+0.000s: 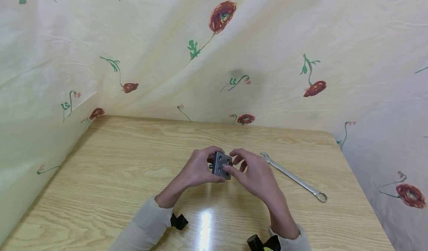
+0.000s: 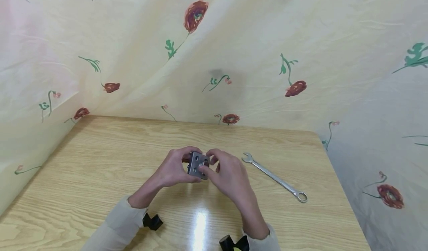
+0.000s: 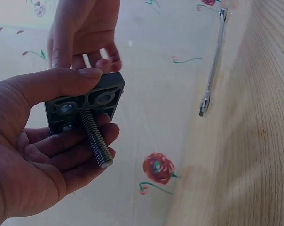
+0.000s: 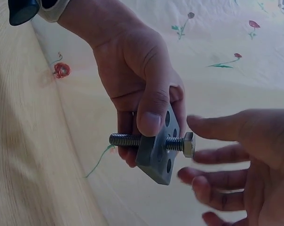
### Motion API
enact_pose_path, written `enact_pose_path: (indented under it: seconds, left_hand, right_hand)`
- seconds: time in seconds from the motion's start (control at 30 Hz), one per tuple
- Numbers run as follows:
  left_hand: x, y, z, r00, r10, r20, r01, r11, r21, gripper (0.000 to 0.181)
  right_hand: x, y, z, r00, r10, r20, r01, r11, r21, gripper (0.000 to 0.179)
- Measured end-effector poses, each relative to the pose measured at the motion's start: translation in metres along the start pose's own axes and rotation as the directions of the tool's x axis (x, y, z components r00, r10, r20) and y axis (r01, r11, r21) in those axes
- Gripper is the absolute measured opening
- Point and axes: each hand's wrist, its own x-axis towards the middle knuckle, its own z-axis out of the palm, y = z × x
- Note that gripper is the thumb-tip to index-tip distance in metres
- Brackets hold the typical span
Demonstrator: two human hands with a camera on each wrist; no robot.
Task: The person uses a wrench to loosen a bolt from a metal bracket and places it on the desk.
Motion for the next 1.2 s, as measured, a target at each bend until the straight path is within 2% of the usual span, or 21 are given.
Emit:
enact_pose_path:
  seconds: [0.13,0.23,0.43,0.67,0.83,1.07,1.2]
  left_hand:
    - [-0.0006,-0.0001,-0.0001,1.0,-0.003,0.004,0.003,1.0,-0.005,0.061]
    - [-0.0008,-0.0007,-0.0002,1.0,0.005,0.005,-0.005,1.0,-0.01,0.06]
    - [-0.0006,-0.0014,-0.0006,1.0,0.011,0.004,-0.011,1.0,-0.002,0.06]
    - [-0.0006,-0.0022,-0.0007,1.0,0.02,0.005,-0.02,1.0,0.002,0.059]
    - [-0.0005,-0.0028,-0.0004,1.0,0.023,0.005,-0.023,1.0,0.003,0.058]
    - [-0.0002,-0.0033,0.0001,1.0,0.028,-0.001,-0.028,1.0,0.009,0.059]
    - [-0.0001,-0.0027,-0.0001,1.0,0.026,-0.001,-0.026,1.0,0.013,0.059]
  right_hand:
    - [0.0017,-0.0004,0.0026,0.994,0.092,0.062,-0.094,0.995,0.023,0.029]
    - [0.0027,-0.0022,0.0056,0.992,0.104,0.067,-0.107,0.994,0.033,0.025]
    - [0.0025,-0.0052,0.0073,0.999,0.035,0.018,-0.036,0.999,0.011,0.015]
    - [0.0001,-0.006,0.0066,0.997,-0.067,-0.047,0.066,0.998,-0.018,0.016]
    - [-0.0015,-0.0068,0.0069,0.994,-0.092,-0.053,0.091,0.995,-0.028,0.017]
    - [-0.0022,-0.008,0.0081,0.983,-0.166,-0.08,0.165,0.986,-0.03,0.022]
    - [-0.0026,-0.0075,0.0076,0.983,-0.169,-0.066,0.167,0.985,-0.032,0.022]
